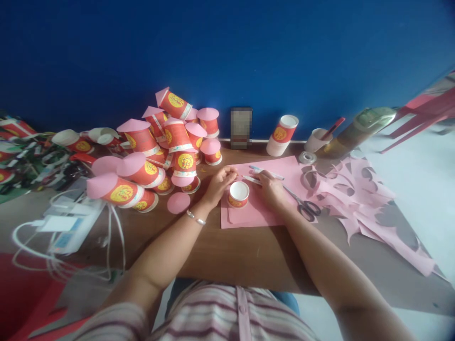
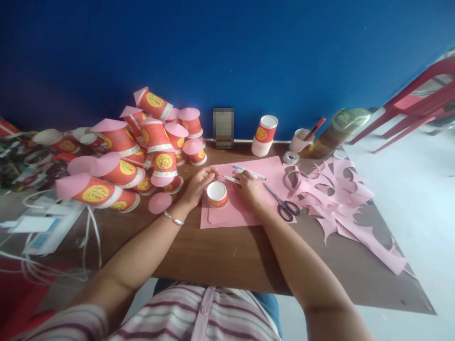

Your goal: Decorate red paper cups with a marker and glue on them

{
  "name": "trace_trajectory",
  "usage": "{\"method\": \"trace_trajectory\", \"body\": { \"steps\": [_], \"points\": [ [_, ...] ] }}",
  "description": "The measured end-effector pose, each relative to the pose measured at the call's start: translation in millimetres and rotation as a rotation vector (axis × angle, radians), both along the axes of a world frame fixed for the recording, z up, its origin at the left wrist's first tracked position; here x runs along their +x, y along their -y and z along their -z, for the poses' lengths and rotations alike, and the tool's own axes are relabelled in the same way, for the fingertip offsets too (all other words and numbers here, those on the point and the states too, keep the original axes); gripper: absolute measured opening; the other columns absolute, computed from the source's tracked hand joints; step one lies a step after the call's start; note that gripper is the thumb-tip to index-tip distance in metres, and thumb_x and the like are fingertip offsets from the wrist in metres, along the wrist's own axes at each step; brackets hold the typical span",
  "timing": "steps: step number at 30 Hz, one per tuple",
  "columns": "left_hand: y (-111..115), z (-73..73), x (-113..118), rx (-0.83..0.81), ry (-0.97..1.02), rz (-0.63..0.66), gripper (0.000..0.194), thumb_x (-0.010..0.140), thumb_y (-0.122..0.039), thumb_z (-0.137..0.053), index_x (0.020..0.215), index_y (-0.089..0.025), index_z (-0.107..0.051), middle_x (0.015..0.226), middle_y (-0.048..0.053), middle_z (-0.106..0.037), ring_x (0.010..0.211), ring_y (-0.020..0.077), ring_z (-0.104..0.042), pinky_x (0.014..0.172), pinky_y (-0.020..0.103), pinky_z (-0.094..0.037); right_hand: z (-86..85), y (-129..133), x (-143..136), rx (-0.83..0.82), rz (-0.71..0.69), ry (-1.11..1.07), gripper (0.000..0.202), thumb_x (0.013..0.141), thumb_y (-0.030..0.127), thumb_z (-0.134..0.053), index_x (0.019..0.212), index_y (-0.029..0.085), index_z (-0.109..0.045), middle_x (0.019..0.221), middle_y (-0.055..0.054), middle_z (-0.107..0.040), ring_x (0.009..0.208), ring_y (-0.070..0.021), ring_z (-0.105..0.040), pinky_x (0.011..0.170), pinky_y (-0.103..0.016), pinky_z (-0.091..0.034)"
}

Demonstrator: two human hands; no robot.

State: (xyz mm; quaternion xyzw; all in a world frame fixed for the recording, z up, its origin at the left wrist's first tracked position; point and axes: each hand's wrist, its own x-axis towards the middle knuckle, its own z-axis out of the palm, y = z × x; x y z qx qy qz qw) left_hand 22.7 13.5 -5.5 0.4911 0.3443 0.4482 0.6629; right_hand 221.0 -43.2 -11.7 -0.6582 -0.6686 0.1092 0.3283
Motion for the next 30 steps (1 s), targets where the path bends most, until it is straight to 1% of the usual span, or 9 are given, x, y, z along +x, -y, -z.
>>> {"method": "trace_trajectory", "body": {
  "steps": [5, 9, 14, 17, 19, 21, 23, 26, 30],
  "points": [
    [-5, 8.3, 4, 0.039, -0.067, 0.01, 0.042, 0.074, -0.036, -0.086, 0.109, -0.018, -0.07, 0.108, 0.007, -0.073, 0.1, 0.02, -0.069, 0.095, 0.035, -0.051, -5.0, -8, -5, -0.011, -0.033, -0.17, 0.023, 0.096, 0.041, -0.06, 0.094, 0.021, -0.072, 0.105, -0.009, -0.077, 0.091, -0.0232, -0.072, 0.08, -0.035, -0.055],
    [-6, 13.1, 3, 0.105, -0.182, 0.049, 0.033, 0.072, -0.035, -0.085, 0.097, -0.018, -0.075, 0.098, 0.008, -0.076, 0.094, 0.0234, -0.07, 0.092, 0.04, -0.053, -11.6, -7, -15, -0.094, -0.126, -0.278, 0.026, 0.094, 0.043, -0.059, 0.08, 0.022, -0.067, 0.087, -0.006, -0.076, 0.081, -0.0232, -0.069, 0.073, -0.034, -0.054],
    [-4, 8.1, 3, 0.161, -0.219, 0.022, 0.025, 0.074, -0.037, -0.084, 0.088, -0.018, -0.077, 0.095, 0.009, -0.078, 0.092, 0.0246, -0.071, 0.089, 0.04, -0.054, -11.1, -6, -14, -0.03, -0.158, -0.267, 0.024, 0.096, 0.038, -0.058, 0.086, 0.021, -0.07, 0.089, -0.007, -0.075, 0.084, -0.0246, -0.071, 0.078, -0.035, -0.055],
    [-6, 3.7, 4, 0.099, -0.166, -0.036, 0.026, 0.076, -0.039, -0.082, 0.088, -0.017, -0.075, 0.089, 0.008, -0.077, 0.082, 0.0214, -0.07, 0.08, 0.036, -0.054, -11.7, -10, -3, 0.085, -0.058, -0.096, 0.028, 0.102, 0.032, -0.048, 0.108, 0.019, -0.071, 0.097, -0.01, -0.075, 0.085, -0.0244, -0.07, 0.073, -0.034, -0.054],
    [-8, 2.5, 5, 0.104, -0.157, -0.08, 0.026, 0.077, -0.039, -0.081, 0.086, -0.016, -0.074, 0.082, 0.006, -0.075, 0.076, 0.018, -0.067, 0.076, 0.033, -0.053, -16.7, -18, 6, 0.193, -0.03, 0.083, 0.034, 0.103, 0.023, -0.04, 0.119, 0.019, -0.069, 0.113, -0.012, -0.074, 0.096, -0.0252, -0.069, 0.078, -0.035, -0.054],
    [-9, 2.4, 6, 0.141, -0.177, -0.089, 0.025, 0.077, -0.038, -0.08, 0.085, -0.015, -0.073, 0.077, 0.004, -0.072, 0.074, 0.0161, -0.065, 0.074, 0.031, -0.051, -25.4, -33, 15, 0.283, -0.085, 0.298, 0.035, 0.102, 0.018, -0.04, 0.122, 0.018, -0.068, 0.136, -0.015, -0.068, 0.11, -0.0278, -0.065, 0.087, -0.039, -0.053],
    [-10, 3.0, 6, 0.144, -0.18, -0.078, 0.026, 0.076, -0.038, -0.08, 0.084, -0.015, -0.072, 0.075, 0.003, -0.071, 0.073, 0.0155, -0.064, 0.073, 0.03, -0.051, -36.1, -53, 22, 0.312, -0.159, 0.508, 0.034, 0.101, 0.018, -0.042, 0.125, 0.016, -0.066, 0.156, -0.015, -0.054, 0.111, -0.0304, -0.063, 0.089, -0.044, -0.05],
    [-10, 4.5, 7, 0.077, -0.12, -0.066, 0.03, 0.071, -0.038, -0.083, 0.084, -0.016, -0.069, 0.079, 0.003, -0.072, 0.072, 0.0147, -0.064, 0.073, 0.029, -0.051, -51.1, -84, 28, 0.322, -0.178, 0.701, 0.039, 0.103, 0.015, -0.035, 0.131, 0.015, -0.062, 0.162, -0.012, -0.046, 0.116, -0.031, -0.059, 0.09, -0.046, -0.046],
    [-11, 7.0, 7, 0.035, -0.082, -0.069, 0.03, 0.068, -0.037, -0.084, 0.082, -0.015, -0.068, 0.08, 0.004, -0.073, 0.07, 0.0135, -0.063, 0.073, 0.029, -0.051, -62.1, -111, 27, 0.283, -0.179, 0.831, 0.037, 0.103, 0.015, -0.033, 0.124, 0.013, -0.064, 0.165, -0.012, -0.041, 0.126, -0.0326, -0.051, 0.089, -0.045, -0.044]
  ]
}}
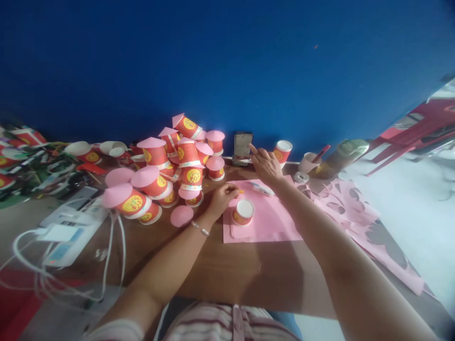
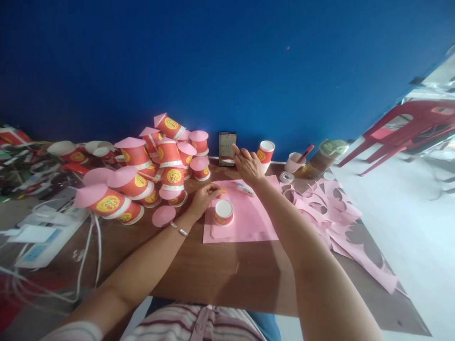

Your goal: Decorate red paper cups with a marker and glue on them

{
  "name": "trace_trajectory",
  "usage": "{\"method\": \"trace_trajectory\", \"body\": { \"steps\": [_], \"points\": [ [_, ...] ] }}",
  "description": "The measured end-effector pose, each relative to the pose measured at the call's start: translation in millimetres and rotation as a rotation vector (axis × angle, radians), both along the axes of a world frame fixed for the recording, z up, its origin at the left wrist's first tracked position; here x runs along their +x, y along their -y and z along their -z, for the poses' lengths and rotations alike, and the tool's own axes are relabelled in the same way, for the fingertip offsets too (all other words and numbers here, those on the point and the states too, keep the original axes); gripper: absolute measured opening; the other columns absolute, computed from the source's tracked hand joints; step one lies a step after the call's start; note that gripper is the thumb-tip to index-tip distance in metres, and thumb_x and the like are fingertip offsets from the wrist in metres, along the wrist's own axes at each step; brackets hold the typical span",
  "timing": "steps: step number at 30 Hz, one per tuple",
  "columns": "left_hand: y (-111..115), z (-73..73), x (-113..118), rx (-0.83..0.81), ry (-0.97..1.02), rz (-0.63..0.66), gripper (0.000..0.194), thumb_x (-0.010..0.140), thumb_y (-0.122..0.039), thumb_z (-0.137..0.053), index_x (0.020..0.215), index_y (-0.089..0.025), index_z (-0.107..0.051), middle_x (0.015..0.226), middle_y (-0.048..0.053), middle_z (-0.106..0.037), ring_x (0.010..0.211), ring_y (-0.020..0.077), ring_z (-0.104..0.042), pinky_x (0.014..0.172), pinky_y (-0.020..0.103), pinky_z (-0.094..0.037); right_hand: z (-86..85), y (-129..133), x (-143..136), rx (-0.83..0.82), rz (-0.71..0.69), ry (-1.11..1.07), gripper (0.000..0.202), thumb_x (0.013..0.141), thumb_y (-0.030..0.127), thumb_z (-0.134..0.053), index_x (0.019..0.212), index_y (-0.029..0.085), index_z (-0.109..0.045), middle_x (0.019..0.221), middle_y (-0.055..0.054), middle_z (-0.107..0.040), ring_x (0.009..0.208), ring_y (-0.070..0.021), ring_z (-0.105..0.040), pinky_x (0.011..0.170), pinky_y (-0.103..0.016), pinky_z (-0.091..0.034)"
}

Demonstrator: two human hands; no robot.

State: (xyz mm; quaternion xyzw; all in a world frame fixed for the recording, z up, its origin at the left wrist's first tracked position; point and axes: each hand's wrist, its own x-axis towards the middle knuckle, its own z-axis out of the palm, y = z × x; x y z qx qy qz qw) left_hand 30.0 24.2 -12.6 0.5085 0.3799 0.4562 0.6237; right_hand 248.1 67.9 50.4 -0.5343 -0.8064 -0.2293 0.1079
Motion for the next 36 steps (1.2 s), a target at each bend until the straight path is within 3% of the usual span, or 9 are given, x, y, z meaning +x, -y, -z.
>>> {"method": "trace_trajectory", "body": {
  "steps": [5, 14, 17, 20, 22, 26, 30, 36],
  "points": [
    [-2, 4.3, 1, 0.005, 0.004, 0.003, 0.03, 0.068, -0.037, -0.083, 0.082, -0.015, -0.069, 0.08, 0.005, -0.073, 0.071, 0.0133, -0.063, 0.072, 0.028, -0.05, 0.6, -16, -5, -0.057, 0.032, 0.004, 0.034, 0.099, 0.013, -0.04, 0.123, 0.013, -0.064, 0.169, -0.012, -0.035, 0.131, -0.0345, -0.046, 0.094, -0.045, -0.042],
    [-2, 5.0, 2, -0.001, 0.018, 0.028, 0.029, 0.069, -0.035, -0.084, 0.084, -0.015, -0.069, 0.082, 0.005, -0.074, 0.073, 0.0147, -0.065, 0.072, 0.029, -0.051, 5.2, -21, -3, -0.051, 0.006, 0.001, 0.034, 0.102, 0.02, -0.041, 0.124, 0.011, -0.065, 0.163, -0.016, -0.044, 0.129, -0.0352, -0.048, 0.092, -0.045, -0.042],
    [-1, 3.5, 1, -0.014, 0.024, 0.015, 0.029, 0.069, -0.035, -0.084, 0.083, -0.015, -0.069, 0.079, 0.004, -0.073, 0.071, 0.0141, -0.065, 0.072, 0.03, -0.051, 3.8, -4, -5, 0.014, 0.027, -0.093, 0.038, 0.104, 0.016, -0.035, 0.129, 0.014, -0.063, 0.153, -0.015, -0.056, 0.125, -0.033, -0.053, 0.092, -0.044, -0.043],
    [-1, 2.0, 1, -0.007, 0.026, 0.006, 0.029, 0.069, -0.035, -0.085, 0.084, -0.014, -0.07, 0.078, 0.004, -0.073, 0.07, 0.0137, -0.064, 0.073, 0.03, -0.051, 7.2, 25, -10, 0.033, 0.073, -0.254, 0.039, 0.106, 0.022, -0.034, 0.134, 0.017, -0.062, 0.132, -0.015, -0.071, 0.104, -0.0287, -0.065, 0.086, -0.041, -0.047],
    [-1, 1.6, 1, -0.025, 0.067, -0.004, 0.03, 0.069, -0.035, -0.087, 0.084, -0.014, -0.072, 0.079, 0.004, -0.073, 0.072, 0.014, -0.065, 0.074, 0.03, -0.051, 14.8, 48, -13, -0.009, 0.105, -0.397, 0.039, 0.107, 0.026, -0.035, 0.137, 0.017, -0.059, 0.112, -0.014, -0.075, 0.087, -0.0251, -0.068, 0.073, -0.034, -0.048],
    [-2, 2.1, -1, -0.147, 0.256, -0.008, 0.036, 0.067, -0.036, -0.091, 0.088, -0.014, -0.073, 0.089, 0.007, -0.076, 0.077, 0.0139, -0.067, 0.08, 0.031, -0.052, 38.0, 85, -17, -0.094, 0.074, -0.588, 0.041, 0.107, 0.039, -0.039, 0.139, 0.015, -0.052, 0.108, -0.014, -0.076, 0.081, -0.0244, -0.071, 0.063, -0.03, -0.047],
    [-3, 0.7, -3, -0.223, 0.38, -0.007, 0.037, 0.065, -0.033, -0.094, 0.088, -0.014, -0.072, 0.089, 0.006, -0.076, 0.077, 0.0121, -0.067, 0.082, 0.03, -0.053, 52.3, 100, -18, -0.119, 0.061, -0.554, 0.037, 0.109, 0.04, -0.038, 0.125, 0.017, -0.062, 0.1, -0.011, -0.075, 0.072, -0.0209, -0.069, 0.058, -0.027, -0.043],
    [-2, -3.6, -4, -0.211, 0.386, -0.013, 0.038, 0.064, -0.034, -0.094, 0.089, -0.015, -0.073, 0.084, 0.002, -0.074, 0.074, 0.0102, -0.066, 0.079, 0.026, -0.053, 50.7, 104, -18, -0.049, 0.032, -0.409, 0.036, 0.109, 0.035, -0.04, 0.123, 0.022, -0.07, 0.09, -0.006, -0.071, 0.071, -0.0147, -0.064, 0.053, -0.025, -0.033]
  ]
}}
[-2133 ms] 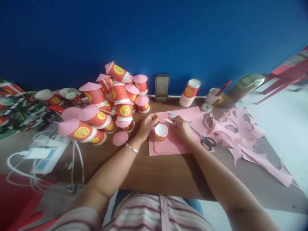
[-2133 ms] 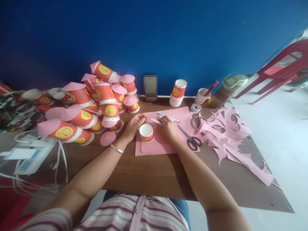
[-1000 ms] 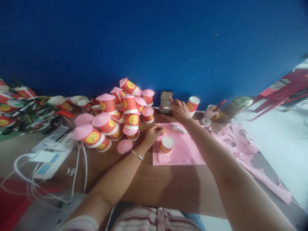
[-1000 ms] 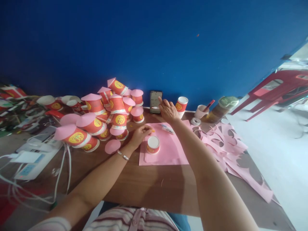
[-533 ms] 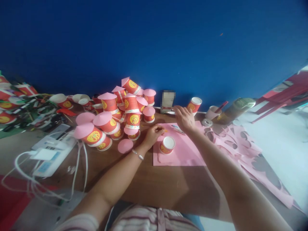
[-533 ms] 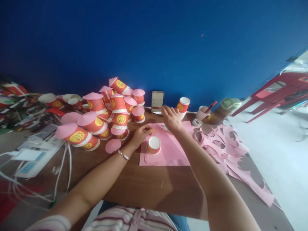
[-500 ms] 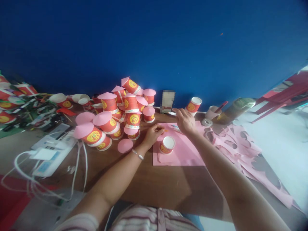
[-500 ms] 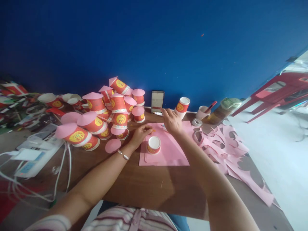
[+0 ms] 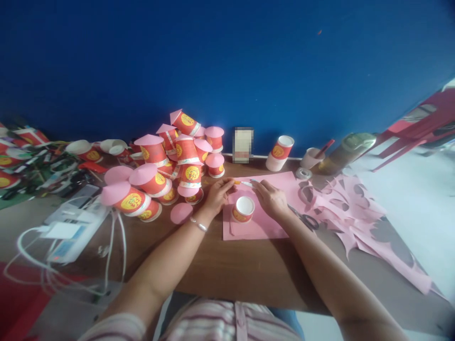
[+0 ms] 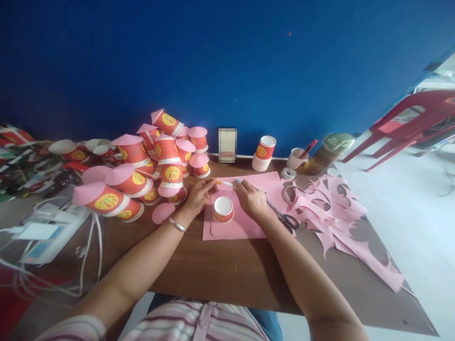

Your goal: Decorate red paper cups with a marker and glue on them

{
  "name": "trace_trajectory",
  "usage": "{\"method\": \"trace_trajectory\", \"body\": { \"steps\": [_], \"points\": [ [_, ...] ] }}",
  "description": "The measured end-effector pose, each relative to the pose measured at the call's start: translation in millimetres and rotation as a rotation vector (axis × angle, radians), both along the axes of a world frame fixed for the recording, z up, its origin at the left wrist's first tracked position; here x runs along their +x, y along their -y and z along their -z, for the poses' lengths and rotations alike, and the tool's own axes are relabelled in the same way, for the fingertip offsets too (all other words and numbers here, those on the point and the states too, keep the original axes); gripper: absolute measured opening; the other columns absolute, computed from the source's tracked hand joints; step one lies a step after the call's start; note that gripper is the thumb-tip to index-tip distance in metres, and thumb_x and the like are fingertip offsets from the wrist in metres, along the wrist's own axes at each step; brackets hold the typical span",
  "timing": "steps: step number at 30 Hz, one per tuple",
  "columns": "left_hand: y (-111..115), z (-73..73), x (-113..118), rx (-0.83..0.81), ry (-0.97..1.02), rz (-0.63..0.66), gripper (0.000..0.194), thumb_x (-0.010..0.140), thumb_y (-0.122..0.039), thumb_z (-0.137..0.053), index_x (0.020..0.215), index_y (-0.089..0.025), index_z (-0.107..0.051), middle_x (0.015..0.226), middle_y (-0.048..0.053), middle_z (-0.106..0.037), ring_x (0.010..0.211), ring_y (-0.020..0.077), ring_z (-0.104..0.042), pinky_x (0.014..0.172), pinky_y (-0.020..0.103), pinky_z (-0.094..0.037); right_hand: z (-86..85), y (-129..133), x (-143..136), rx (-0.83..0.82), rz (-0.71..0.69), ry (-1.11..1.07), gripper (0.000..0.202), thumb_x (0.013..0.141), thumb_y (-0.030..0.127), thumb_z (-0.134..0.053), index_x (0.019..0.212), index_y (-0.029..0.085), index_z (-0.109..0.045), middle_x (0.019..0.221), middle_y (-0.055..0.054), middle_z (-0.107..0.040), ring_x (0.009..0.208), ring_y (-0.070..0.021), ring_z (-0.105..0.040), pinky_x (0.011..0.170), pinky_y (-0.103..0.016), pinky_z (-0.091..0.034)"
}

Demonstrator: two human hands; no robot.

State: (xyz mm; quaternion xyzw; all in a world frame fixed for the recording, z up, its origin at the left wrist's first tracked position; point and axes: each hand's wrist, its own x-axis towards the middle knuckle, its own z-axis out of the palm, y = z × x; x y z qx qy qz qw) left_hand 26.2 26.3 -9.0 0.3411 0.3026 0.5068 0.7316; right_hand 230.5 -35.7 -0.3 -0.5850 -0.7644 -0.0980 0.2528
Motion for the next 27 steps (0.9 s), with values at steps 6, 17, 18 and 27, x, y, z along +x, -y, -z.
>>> {"method": "trace_trajectory", "body": {
  "steps": [6, 17, 18, 27],
  "points": [
    [-1, 3.8, -1, 0.039, -0.096, 0.001, 0.037, 0.066, -0.038, -0.092, 0.089, -0.016, -0.073, 0.085, 0.003, -0.073, 0.075, 0.0112, -0.066, 0.08, 0.028, -0.054, -1.1, 3, -1, -0.042, 0.025, 0.066, 0.039, 0.109, 0.032, -0.037, 0.124, 0.023, -0.072, 0.088, -0.007, -0.07, 0.069, -0.014, -0.06, 0.053, -0.026, -0.03],
    [8, -7.8, -3, 0.271, -0.465, 0.038, 0.029, 0.076, -0.044, -0.083, 0.086, -0.017, -0.077, 0.083, 0.004, -0.073, 0.075, 0.0156, -0.064, 0.072, 0.029, -0.052, -14.6, 6, 10, -0.054, -0.047, 0.231, 0.039, 0.109, 0.028, -0.037, 0.129, 0.024, -0.069, 0.087, -0.007, -0.067, 0.074, -0.0162, -0.057, 0.055, -0.028, -0.032],
    [9, -8.1, -3, 0.266, -0.469, 0.043, 0.029, 0.076, -0.044, -0.083, 0.086, -0.018, -0.077, 0.081, 0.004, -0.073, 0.074, 0.0158, -0.064, 0.07, 0.029, -0.052, -14.0, 6, 10, -0.057, -0.057, 0.221, 0.038, 0.109, 0.028, -0.037, 0.128, 0.024, -0.07, 0.088, -0.007, -0.068, 0.074, -0.0159, -0.057, 0.054, -0.028, -0.031],
    [12, -4.9, -6, 0.253, -0.54, 0.061, 0.031, 0.076, -0.047, -0.082, 0.084, -0.018, -0.076, 0.079, 0.004, -0.071, 0.078, 0.0185, -0.065, 0.068, 0.028, -0.051, -1.7, 7, 4, -0.068, -0.103, 0.127, 0.034, 0.109, 0.027, -0.04, 0.119, 0.024, -0.072, 0.099, -0.006, -0.074, 0.083, -0.0165, -0.067, 0.06, -0.026, -0.038]
  ]
}}
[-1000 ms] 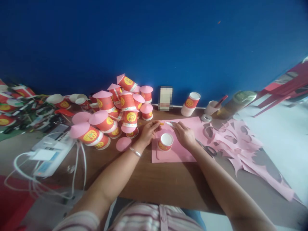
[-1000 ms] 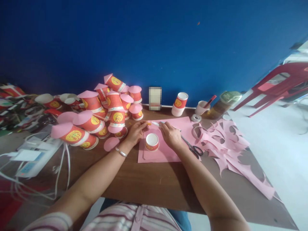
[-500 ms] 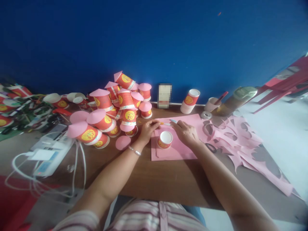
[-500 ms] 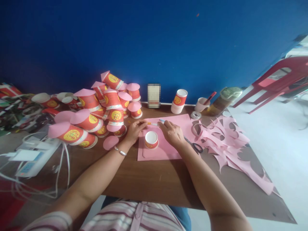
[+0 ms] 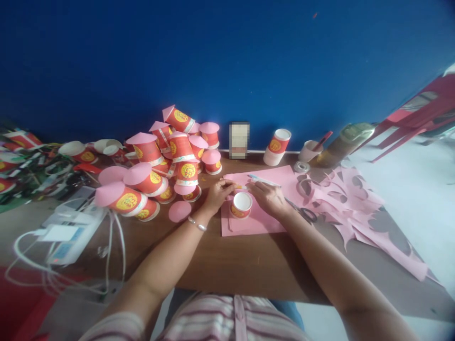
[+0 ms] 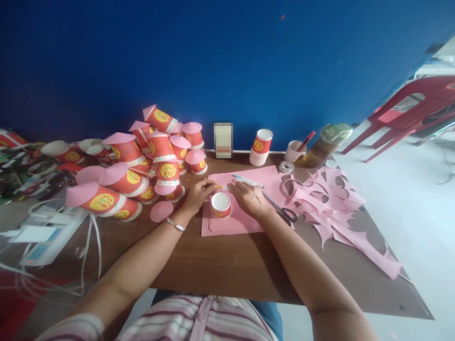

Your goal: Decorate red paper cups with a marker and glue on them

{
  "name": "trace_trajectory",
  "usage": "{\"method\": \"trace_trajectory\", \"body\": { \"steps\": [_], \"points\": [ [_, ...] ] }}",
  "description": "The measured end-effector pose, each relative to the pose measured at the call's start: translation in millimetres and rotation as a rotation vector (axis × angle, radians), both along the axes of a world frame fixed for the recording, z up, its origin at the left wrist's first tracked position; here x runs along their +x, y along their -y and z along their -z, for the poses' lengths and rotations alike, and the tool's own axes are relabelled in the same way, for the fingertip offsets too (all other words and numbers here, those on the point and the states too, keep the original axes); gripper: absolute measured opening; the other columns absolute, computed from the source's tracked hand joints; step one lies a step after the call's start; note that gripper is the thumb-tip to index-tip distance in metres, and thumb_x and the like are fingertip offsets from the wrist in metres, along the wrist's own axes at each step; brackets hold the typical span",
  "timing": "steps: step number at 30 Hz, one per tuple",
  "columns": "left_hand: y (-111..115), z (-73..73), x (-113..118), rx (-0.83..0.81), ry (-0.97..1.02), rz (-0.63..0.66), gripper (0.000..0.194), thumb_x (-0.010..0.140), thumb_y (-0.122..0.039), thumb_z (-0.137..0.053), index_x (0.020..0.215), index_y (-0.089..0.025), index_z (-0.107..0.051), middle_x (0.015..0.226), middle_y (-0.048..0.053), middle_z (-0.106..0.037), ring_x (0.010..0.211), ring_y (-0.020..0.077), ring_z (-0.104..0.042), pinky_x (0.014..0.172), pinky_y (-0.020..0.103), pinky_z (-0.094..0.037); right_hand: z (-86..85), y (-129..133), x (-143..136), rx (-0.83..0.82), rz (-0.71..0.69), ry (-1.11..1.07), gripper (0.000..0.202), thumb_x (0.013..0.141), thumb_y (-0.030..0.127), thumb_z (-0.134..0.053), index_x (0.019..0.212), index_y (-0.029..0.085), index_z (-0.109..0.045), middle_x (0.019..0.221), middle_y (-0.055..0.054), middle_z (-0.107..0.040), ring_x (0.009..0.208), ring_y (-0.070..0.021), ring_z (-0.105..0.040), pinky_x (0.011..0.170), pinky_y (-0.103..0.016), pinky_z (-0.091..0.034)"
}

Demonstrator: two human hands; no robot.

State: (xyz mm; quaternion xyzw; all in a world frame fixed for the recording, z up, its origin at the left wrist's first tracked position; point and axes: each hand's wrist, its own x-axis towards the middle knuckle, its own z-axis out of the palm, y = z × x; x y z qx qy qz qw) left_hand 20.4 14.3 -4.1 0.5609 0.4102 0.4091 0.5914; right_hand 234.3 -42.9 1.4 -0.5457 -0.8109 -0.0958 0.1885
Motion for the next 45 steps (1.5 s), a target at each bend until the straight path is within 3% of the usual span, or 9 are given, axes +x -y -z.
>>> {"method": "trace_trajectory", "body": {
  "steps": [4, 7, 10, 16, 21, 34, 38, 42, 45],
  "points": [
    [-1, 4.3, 5, 0.066, 0.057, -0.023, 0.036, 0.083, -0.049, -0.076, 0.103, -0.019, -0.074, 0.101, 0.008, -0.075, 0.089, 0.0201, -0.068, 0.078, 0.031, -0.054, 4.7, -7, -5, 0.027, 0.051, -0.031, 0.032, 0.109, 0.03, -0.043, 0.113, 0.021, -0.074, 0.097, -0.008, -0.073, 0.083, -0.0186, -0.064, 0.065, -0.029, -0.04],
    [-6, 10.8, 7, 0.231, 0.044, -0.191, 0.042, 0.082, -0.042, -0.078, 0.118, -0.021, -0.07, 0.12, 0.011, -0.071, 0.106, 0.0219, -0.066, 0.09, 0.033, -0.053, 8.0, -12, -7, 0.044, 0.149, 0.003, 0.033, 0.107, 0.027, -0.044, 0.108, 0.019, -0.075, 0.093, -0.01, -0.071, 0.083, -0.0213, -0.06, 0.07, -0.032, -0.04],
    [-10, 17.1, 5, 0.29, 0.003, -0.301, 0.038, 0.079, -0.036, -0.08, 0.112, -0.02, -0.07, 0.11, 0.01, -0.071, 0.097, 0.0208, -0.066, 0.085, 0.033, -0.052, 10.3, -13, -4, 0.041, 0.176, 0.038, 0.029, 0.105, 0.03, -0.049, 0.108, 0.02, -0.076, 0.094, -0.011, -0.069, 0.085, -0.0229, -0.056, 0.072, -0.034, -0.039],
    [-10, 16.6, 5, 0.269, -0.009, -0.251, 0.022, 0.08, -0.031, -0.075, 0.097, -0.019, -0.07, 0.098, 0.008, -0.074, 0.088, 0.0196, -0.067, 0.082, 0.033, -0.052, 6.9, -13, 14, 0.079, 0.282, 0.06, 0.034, 0.104, 0.021, -0.044, 0.099, 0.019, -0.078, 0.092, -0.011, -0.067, 0.086, -0.0237, -0.054, 0.074, -0.035, -0.04],
    [-8, 10.8, 6, 0.199, -0.012, -0.215, 0.018, 0.079, -0.03, -0.075, 0.092, -0.019, -0.071, 0.092, 0.006, -0.074, 0.083, 0.0188, -0.067, 0.082, 0.033, -0.052, 0.3, -16, 30, -0.086, 0.403, 0.093, 0.029, 0.1, 0.02, -0.051, 0.097, 0.018, -0.08, 0.099, -0.014, -0.07, 0.092, -0.0272, -0.058, 0.073, -0.037, -0.042],
    [-6, 9.5, 5, 0.142, -0.026, -0.152, 0.014, 0.078, -0.03, -0.074, 0.088, -0.019, -0.072, 0.071, 0.002, -0.067, 0.072, 0.0168, -0.062, 0.071, 0.029, -0.05, -21.6, -37, 39, -0.333, 0.478, 0.007, 0.022, 0.093, 0.019, -0.058, 0.091, 0.018, -0.08, 0.105, -0.014, -0.075, 0.091, -0.0256, -0.07, 0.071, -0.033, -0.05],
    [-6, 9.3, 6, 0.144, -0.024, -0.127, 0.017, 0.08, -0.033, -0.076, 0.09, -0.019, -0.073, 0.078, 0.003, -0.071, 0.073, 0.0164, -0.063, 0.07, 0.028, -0.05, -31.2, -33, 37, -0.23, 0.51, -0.448, 0.014, 0.087, 0.021, -0.061, 0.087, 0.015, -0.073, 0.095, -0.014, -0.075, 0.085, -0.026, -0.07, 0.071, -0.036, -0.053],
    [-4, 8.0, 8, 0.201, 0.005, -0.087, 0.024, 0.084, -0.039, -0.076, 0.095, -0.018, -0.076, 0.095, 0.007, -0.076, 0.087, 0.0187, -0.068, 0.079, 0.03, -0.051, -30.2, -27, 19, -0.411, 0.17, -1.241, 0.02, 0.083, 0.036, -0.07, 0.087, 0.017, -0.069, 0.08, -0.006, -0.074, 0.072, -0.0203, -0.07, 0.068, -0.034, -0.057],
    [-2, 4.7, 9, 0.211, 0.05, -0.046, 0.029, 0.085, -0.041, -0.076, 0.101, -0.018, -0.076, 0.106, 0.01, -0.077, 0.097, 0.0216, -0.07, 0.087, 0.033, -0.052, -17.4, -23, -4, -0.516, 0.084, -1.536, 0.034, 0.072, 0.043, -0.084, 0.091, 0.017, -0.07, 0.08, -0.004, -0.075, 0.074, -0.0181, -0.072, 0.07, -0.031, -0.058]
  ]
}}
